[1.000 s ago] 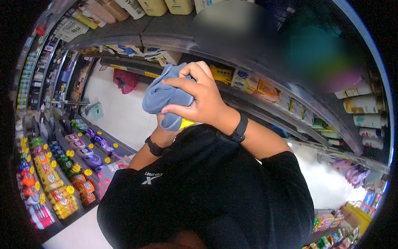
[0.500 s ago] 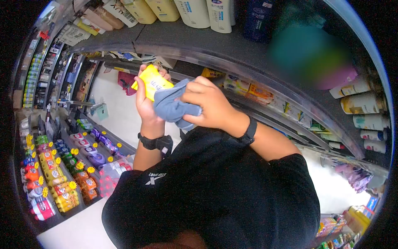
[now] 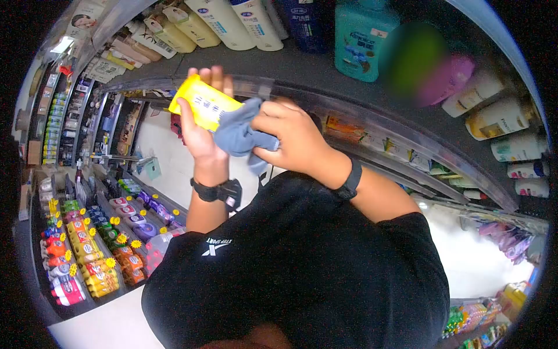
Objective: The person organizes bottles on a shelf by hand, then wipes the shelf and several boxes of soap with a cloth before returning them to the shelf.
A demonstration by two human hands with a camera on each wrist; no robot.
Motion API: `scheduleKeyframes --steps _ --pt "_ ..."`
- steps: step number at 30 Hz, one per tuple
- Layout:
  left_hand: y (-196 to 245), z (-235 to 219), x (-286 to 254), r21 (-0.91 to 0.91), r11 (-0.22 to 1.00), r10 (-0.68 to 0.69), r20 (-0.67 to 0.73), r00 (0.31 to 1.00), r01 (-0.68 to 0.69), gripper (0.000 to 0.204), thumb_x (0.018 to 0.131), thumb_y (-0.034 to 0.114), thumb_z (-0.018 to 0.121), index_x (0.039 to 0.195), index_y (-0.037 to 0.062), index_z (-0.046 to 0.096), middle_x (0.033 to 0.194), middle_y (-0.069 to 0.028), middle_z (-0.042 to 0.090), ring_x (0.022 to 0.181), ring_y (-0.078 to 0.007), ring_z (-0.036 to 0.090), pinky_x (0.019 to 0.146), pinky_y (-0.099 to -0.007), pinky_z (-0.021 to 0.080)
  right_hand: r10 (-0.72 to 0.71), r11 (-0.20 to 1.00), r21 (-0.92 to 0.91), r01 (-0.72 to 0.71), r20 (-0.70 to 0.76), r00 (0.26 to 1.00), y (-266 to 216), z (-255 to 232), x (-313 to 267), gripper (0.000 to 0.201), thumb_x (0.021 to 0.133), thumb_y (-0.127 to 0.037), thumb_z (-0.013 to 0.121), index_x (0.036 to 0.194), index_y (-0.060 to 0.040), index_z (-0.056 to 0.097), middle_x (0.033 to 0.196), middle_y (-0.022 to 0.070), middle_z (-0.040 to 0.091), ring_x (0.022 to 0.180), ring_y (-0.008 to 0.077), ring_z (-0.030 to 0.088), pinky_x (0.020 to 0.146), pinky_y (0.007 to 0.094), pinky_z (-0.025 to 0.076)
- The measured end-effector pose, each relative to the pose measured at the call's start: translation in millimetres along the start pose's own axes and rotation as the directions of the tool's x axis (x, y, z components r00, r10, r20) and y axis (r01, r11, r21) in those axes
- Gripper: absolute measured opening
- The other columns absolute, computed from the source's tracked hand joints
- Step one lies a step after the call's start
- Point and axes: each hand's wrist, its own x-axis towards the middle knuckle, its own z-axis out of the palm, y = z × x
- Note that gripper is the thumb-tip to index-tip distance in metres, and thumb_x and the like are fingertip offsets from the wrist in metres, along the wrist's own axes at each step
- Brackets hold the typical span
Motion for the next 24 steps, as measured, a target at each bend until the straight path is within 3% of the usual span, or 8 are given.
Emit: scheduleKeyframes --steps 3,6,9,13,15,19,21,24 --pt "6 0 22 -0.031 0.999 0.032 0.005 0.999 -0.031 0.057 0.111 0.051 0.035 0.151 0.012 0.043 0.148 -0.0159 0.054 0.138 -0.0334 0.05 0.119 -0.0531 0.038 0.082 0.997 0.008 -0.083 0.087 0.993 5 -19 -18 0.034 0.068 -0.016 0.082 0.098 -0.0051 0.07 0.089 0.013 0.06 0.085 0.0335 0.062 0.075 0.0418 0.051" --pt "-6 -22 55 0.395 0.919 0.106 -0.198 0.975 -0.02 0.054 0.114 0.047 0.026 0.143 0.0092 0.05 0.138 -0.0183 0.062 0.114 -0.0299 0.064 0.093 -0.0472 0.057 0.038 0.999 -0.02 -0.039 -0.079 0.996 4 -48 -24 0.035 0.07 -0.012 0.082 0.102 -0.0021 0.073 0.089 0.0137 0.064 0.087 0.0303 0.065 0.079 0.0384 0.052" --pt "-21 -43 93 0.328 0.944 0.121 -0.397 0.91 0.018 0.034 0.113 0.028 0.041 0.137 0.0069 0.052 0.124 -0.015 0.067 0.109 -0.0274 0.066 0.093 -0.0427 0.057 -0.024 0.998 -0.059 0.014 -0.17 0.985 -3 -77 -32 0.039 0.067 -0.014 0.082 0.104 -0.0014 0.075 0.087 0.0125 0.063 0.081 0.0297 0.063 0.076 0.0392 0.05" --pt "-36 -74 122 0.586 0.81 0.237 -0.323 0.916 -0.003 0.034 0.106 0.016 0.059 0.136 0.0022 0.052 0.12 -0.0158 0.067 0.109 -0.0298 0.067 0.095 -0.0419 0.055 -0.188 0.962 -0.24 0.132 -0.227 0.956 0 -120 -41 0.051 0.058 -0.017 0.081 0.107 -0.0043 0.078 0.083 0.0109 0.062 0.075 0.0291 0.058 0.072 0.0381 0.046" --pt "-38 -102 132 0.934 0.123 0.493 0.236 0.837 -0.336 0.047 0.096 0.013 0.072 0.135 -0.0032 0.051 0.117 -0.0177 0.068 0.108 -0.0302 0.066 0.091 -0.0416 0.055 -0.131 0.957 -0.288 0.047 -0.278 0.952 1 -135 -55 0.05 0.057 -0.014 0.08 0.106 -0.0031 0.078 0.086 0.0117 0.066 0.078 0.0298 0.062 0.075 0.0382 0.049" --pt "-11 -70 105 0.797 -0.506 0.443 0.568 0.694 -0.329 0.039 0.091 0.013 0.074 0.123 -0.0044 0.061 0.114 -0.0203 0.066 0.108 -0.033 0.062 0.091 -0.0413 0.048 -0.112 0.933 -0.355 -0.052 -0.425 0.898 22 -152 -94 0.031 0.067 -0.009 0.08 0.096 0.0007 0.073 0.092 0.0142 0.068 0.084 0.0307 0.065 0.08 0.0388 0.052" --pt "-17 -73 85 0.836 -0.411 0.522 0.542 0.659 -0.363 0.026 0.094 0.012 0.069 0.115 -0.0025 0.064 0.112 -0.0187 0.066 0.107 -0.0333 0.06 0.096 -0.0406 0.045 -0.155 0.905 -0.421 -0.056 -0.452 0.878 24 -158 -96 0.024 0.072 -0.007 0.08 0.092 0.0001 0.069 0.095 0.015 0.067 0.086 0.0307 0.065 0.08 0.0386 0.052" --pt "-52 -116 38 0.985 0.102 0.675 0.033 0.737 -0.138 0.017 0.095 0.01 0.067 0.107 -0.0001 0.062 0.108 -0.0163 0.063 0.106 -0.0291 0.059 0.093 -0.0385 0.046 -0.287 0.84 -0.542 -0.014 -0.466 0.837 30 -164 -97 0.028 0.075 -0.011 0.082 0.096 0.0002 0.066 0.097 0.015 0.065 0.091 0.0353 0.065 0.085 0.0448 0.051"
